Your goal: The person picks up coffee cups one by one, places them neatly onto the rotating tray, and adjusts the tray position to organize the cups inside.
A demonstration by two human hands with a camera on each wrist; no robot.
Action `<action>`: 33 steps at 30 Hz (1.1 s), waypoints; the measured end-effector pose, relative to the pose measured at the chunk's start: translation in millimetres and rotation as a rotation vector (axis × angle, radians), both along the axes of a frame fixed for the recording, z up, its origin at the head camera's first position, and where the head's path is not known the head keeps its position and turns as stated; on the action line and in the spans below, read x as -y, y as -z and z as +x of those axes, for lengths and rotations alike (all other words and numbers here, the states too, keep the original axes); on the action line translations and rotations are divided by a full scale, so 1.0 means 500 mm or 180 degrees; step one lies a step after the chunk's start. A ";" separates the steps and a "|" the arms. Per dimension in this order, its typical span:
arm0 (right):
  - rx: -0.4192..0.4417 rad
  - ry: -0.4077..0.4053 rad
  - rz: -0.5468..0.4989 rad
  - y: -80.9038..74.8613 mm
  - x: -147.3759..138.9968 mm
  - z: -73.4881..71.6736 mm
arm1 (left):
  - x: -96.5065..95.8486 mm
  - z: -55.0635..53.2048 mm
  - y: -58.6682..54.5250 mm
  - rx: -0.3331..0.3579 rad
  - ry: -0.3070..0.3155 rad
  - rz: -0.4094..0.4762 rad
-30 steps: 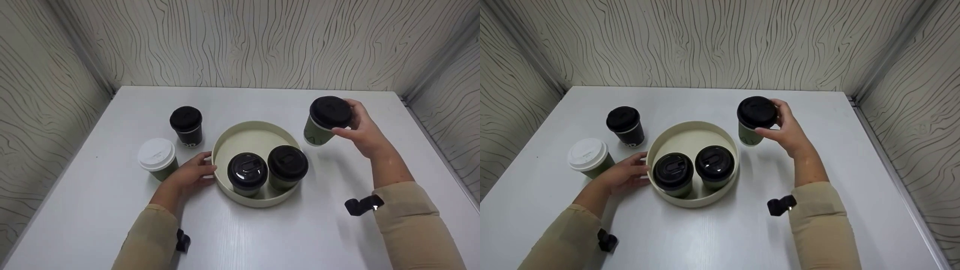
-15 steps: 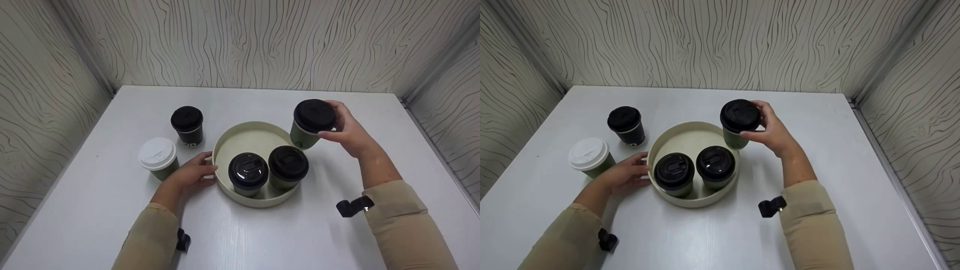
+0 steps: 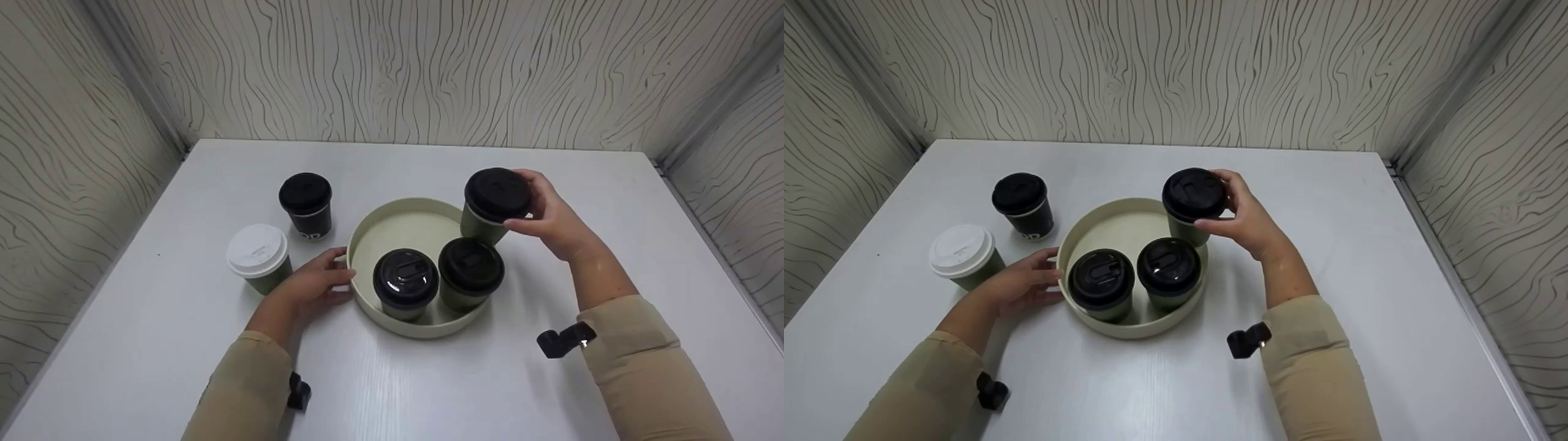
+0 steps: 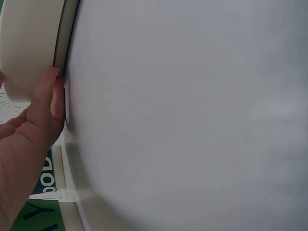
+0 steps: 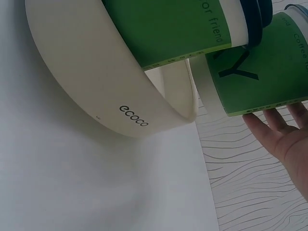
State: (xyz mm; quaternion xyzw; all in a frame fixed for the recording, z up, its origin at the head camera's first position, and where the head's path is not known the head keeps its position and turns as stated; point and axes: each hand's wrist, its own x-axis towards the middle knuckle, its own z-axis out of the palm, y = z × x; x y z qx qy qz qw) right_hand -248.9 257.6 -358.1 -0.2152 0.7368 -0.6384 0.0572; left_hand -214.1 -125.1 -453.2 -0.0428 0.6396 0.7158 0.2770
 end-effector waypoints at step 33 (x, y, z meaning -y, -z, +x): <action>0.0253 0.0039 0.0321 0.051 0.030 -0.020 | 0.004 0.002 0.001 -0.0018 0.0028 0.0000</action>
